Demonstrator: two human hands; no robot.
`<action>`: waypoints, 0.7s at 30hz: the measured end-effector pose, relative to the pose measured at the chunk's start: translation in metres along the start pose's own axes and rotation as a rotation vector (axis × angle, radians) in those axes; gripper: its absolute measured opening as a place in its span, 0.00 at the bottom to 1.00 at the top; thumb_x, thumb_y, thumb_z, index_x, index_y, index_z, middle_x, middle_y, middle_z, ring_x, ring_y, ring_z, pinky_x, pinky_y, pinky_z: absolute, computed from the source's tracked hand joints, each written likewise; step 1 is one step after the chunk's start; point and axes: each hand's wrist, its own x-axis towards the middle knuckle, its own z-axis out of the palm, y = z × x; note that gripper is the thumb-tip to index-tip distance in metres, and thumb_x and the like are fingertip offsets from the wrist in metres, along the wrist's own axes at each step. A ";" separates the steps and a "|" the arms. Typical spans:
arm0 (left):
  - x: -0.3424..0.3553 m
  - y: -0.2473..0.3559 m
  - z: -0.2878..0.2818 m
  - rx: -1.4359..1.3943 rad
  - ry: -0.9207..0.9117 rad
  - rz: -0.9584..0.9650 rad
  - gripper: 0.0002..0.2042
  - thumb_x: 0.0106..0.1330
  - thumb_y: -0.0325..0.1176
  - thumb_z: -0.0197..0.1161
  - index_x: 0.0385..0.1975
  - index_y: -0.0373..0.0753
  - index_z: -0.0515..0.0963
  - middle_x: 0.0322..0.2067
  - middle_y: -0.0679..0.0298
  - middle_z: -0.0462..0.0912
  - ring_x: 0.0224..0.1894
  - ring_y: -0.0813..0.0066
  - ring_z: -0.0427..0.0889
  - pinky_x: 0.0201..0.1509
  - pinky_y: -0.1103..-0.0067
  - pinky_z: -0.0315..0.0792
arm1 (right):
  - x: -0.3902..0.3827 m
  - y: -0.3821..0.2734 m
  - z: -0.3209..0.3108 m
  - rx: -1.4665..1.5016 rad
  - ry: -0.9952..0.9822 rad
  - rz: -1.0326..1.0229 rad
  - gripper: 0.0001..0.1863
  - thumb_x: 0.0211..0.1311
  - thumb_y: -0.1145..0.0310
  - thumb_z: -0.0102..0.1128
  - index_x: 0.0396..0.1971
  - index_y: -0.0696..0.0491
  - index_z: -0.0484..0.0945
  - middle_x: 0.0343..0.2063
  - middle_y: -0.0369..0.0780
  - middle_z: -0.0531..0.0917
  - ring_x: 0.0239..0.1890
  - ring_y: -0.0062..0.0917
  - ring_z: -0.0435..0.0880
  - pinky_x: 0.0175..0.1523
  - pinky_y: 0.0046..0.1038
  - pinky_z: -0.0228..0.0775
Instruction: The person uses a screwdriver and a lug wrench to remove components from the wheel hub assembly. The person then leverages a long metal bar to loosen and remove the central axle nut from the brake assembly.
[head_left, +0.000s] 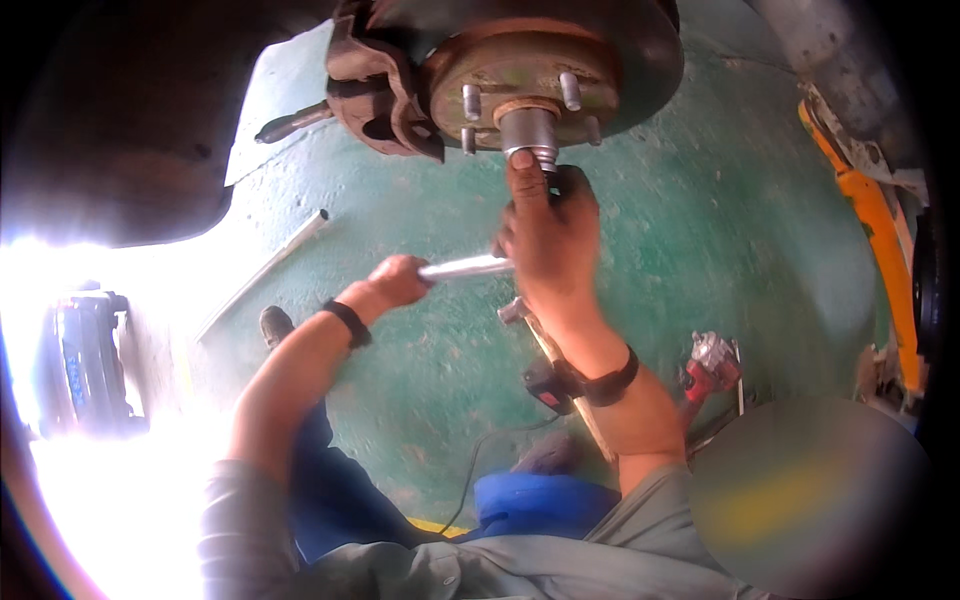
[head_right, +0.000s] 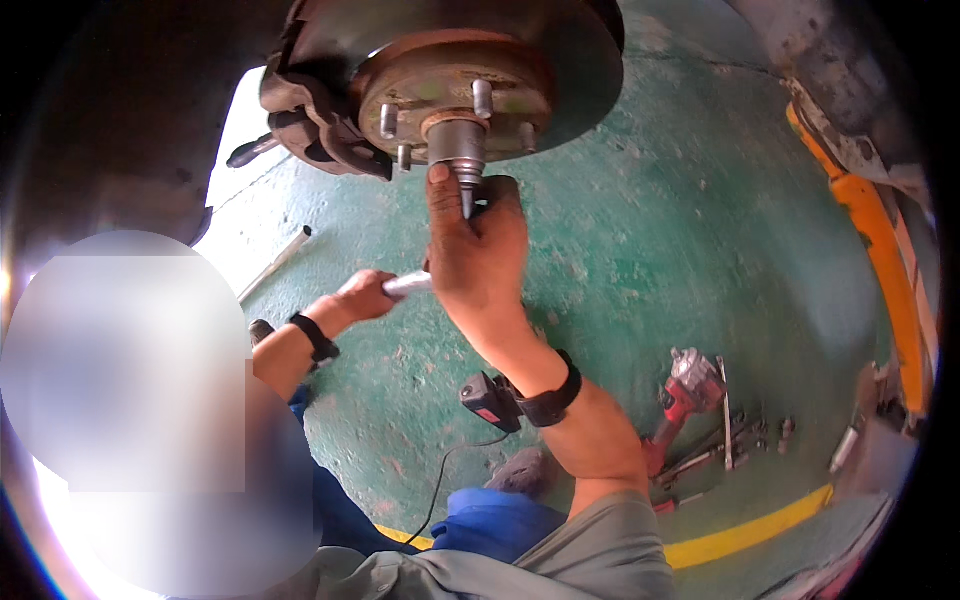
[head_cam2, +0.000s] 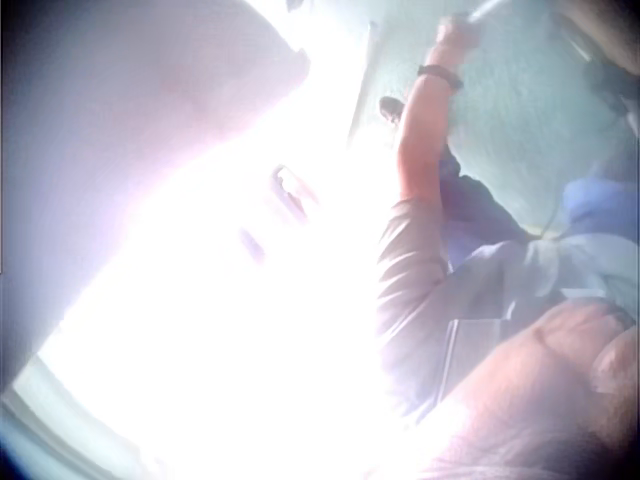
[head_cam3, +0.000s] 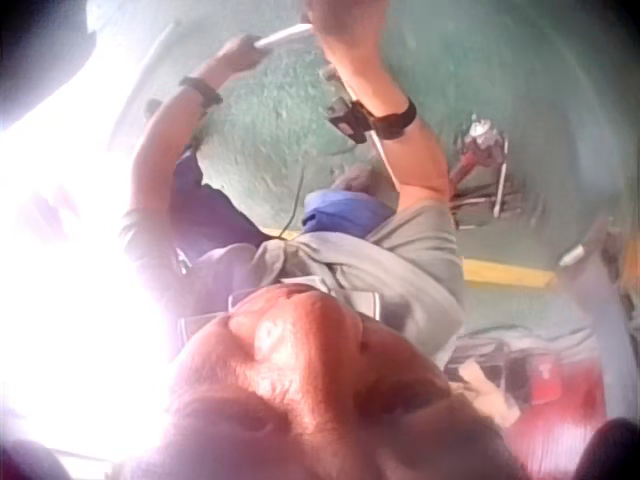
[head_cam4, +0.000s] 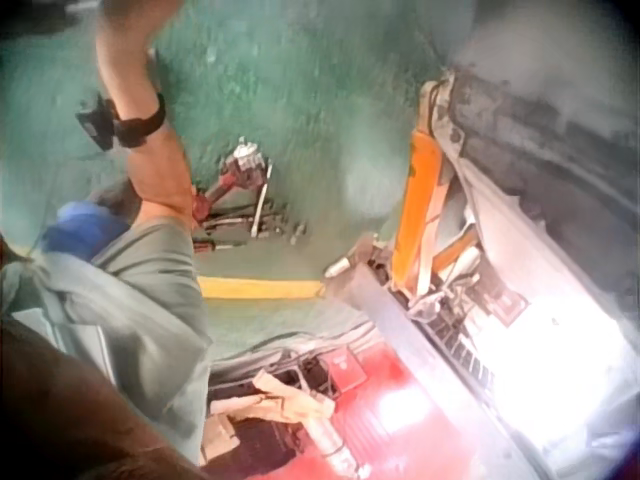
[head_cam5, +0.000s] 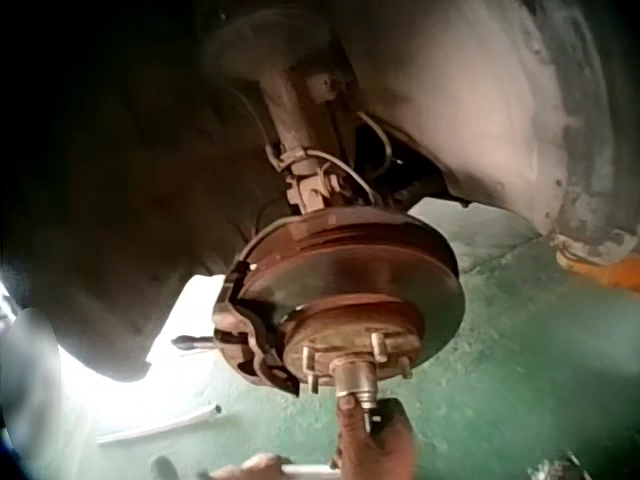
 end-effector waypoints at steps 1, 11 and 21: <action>-0.001 0.009 0.008 -0.051 0.012 -0.037 0.12 0.59 0.42 0.63 0.37 0.42 0.82 0.33 0.53 0.85 0.40 0.51 0.83 0.46 0.64 0.75 | 0.002 -0.004 -0.003 -0.053 -0.006 0.008 0.25 0.63 0.50 0.62 0.31 0.57 0.65 0.14 0.34 0.68 0.13 0.17 0.67 0.19 0.25 0.62; 0.008 0.017 -0.004 0.007 0.118 -0.005 0.12 0.59 0.43 0.60 0.33 0.43 0.83 0.34 0.54 0.85 0.40 0.53 0.82 0.46 0.64 0.75 | 0.006 0.016 0.003 -0.177 0.069 -0.157 0.25 0.62 0.50 0.63 0.33 0.56 0.65 0.16 0.32 0.67 0.14 0.14 0.65 0.19 0.21 0.61; 0.008 0.023 0.015 -0.095 0.059 0.076 0.17 0.61 0.47 0.61 0.36 0.38 0.83 0.31 0.47 0.83 0.37 0.50 0.83 0.42 0.65 0.75 | 0.003 0.000 -0.004 -0.121 0.052 -0.136 0.23 0.62 0.51 0.64 0.33 0.57 0.68 0.16 0.32 0.68 0.14 0.16 0.65 0.19 0.23 0.61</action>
